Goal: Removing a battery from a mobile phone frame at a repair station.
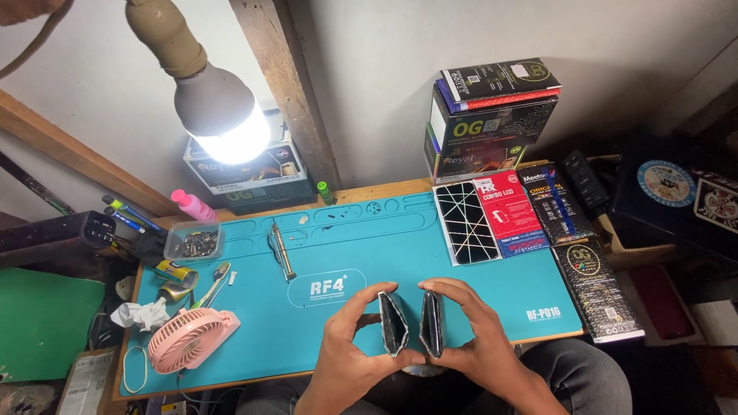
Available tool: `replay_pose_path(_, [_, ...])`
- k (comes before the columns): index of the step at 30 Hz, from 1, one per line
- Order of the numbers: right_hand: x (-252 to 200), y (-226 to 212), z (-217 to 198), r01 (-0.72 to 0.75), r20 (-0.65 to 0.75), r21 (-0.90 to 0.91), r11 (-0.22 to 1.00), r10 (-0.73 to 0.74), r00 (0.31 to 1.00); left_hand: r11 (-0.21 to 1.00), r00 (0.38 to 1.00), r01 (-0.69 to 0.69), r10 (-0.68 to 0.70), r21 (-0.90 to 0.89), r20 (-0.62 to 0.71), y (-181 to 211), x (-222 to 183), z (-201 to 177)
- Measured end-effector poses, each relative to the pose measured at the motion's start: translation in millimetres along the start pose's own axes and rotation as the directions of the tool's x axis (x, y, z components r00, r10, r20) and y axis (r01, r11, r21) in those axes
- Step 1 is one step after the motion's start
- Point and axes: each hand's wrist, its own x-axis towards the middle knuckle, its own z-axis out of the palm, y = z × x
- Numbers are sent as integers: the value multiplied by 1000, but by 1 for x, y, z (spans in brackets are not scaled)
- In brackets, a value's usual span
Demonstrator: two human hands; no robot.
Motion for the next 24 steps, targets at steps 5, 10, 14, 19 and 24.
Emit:
replay_pose_path(5, [-1, -1, -13, 6, 19, -118, 993, -4, 1000, 999, 999, 32, -32, 2, -15, -1, 1, 2])
replay_pose_path(10, [1, 4, -39, -37, 96, -425, 904, 86, 992, 997, 997, 76, -76, -2, -23, -4, 0, 3])
replay_pose_path(14, [3, 19, -55, -131, 235, -626, 769, 345, 909, 997, 997, 75, -75, 11, -35, -2, -1, 5])
replay_pose_path(19, [-2, 30, -46, -136, 289, -667, 733, 423, 859, 997, 997, -34, 38, 68, -68, -6, -3, 11])
replay_pose_path(24, [19, -33, -13, -222, 334, -248, 943, 298, 894, 995, 994, 94, -93, 21, -49, 6, -5, 8])
